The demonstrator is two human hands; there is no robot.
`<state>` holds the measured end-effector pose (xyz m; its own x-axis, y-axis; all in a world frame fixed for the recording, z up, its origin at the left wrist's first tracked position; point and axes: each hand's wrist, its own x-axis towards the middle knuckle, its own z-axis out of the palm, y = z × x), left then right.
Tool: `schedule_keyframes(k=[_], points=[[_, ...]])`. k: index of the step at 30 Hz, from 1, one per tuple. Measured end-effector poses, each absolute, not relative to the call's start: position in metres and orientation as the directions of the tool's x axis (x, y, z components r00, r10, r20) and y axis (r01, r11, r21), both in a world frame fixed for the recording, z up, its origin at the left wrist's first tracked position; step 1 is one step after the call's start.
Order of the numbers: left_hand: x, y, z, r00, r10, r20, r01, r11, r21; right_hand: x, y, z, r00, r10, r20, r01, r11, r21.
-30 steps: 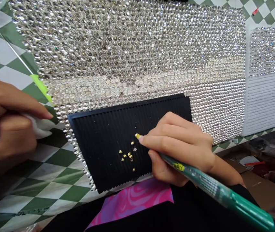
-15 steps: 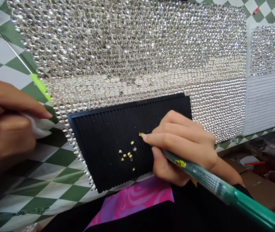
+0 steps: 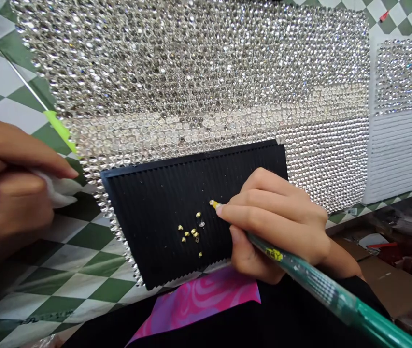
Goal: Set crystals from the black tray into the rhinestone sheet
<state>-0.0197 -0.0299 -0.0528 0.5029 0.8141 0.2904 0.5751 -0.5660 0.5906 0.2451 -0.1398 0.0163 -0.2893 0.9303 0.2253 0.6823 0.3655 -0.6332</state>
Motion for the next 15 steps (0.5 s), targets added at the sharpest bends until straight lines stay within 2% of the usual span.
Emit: schedule_keyframes(k=[3, 7, 11, 15], points=[[-0.0201, -0.0308, -0.0524, 0.497, 0.819, 0.288, 0.58, -0.56, 0.592, 0.2458, -0.1406, 0.0209, -0.277, 0.933, 0.23, 0.672, 0.359, -0.648], [-0.0198, -0.0315, -0.0528, 0.498, 0.822, 0.275, 0.589, -0.554, 0.589, 0.2446, -0.1393, 0.0265, -0.273, 0.953, 0.132, 0.687, 0.289, -0.667], [-0.0208, -0.0312, -0.0529, 0.49, 0.823, 0.286, 0.598, -0.557, 0.577, 0.2447, -0.1387, 0.0262, -0.257, 0.954, 0.156, 0.681, 0.293, -0.67], [-0.0266, -0.0246, -0.0504, 0.579, 0.774, 0.255, 0.567, -0.608, 0.556, 0.2458, -0.1366, 0.027, -0.278, 0.95, 0.141, 0.672, 0.297, -0.679]])
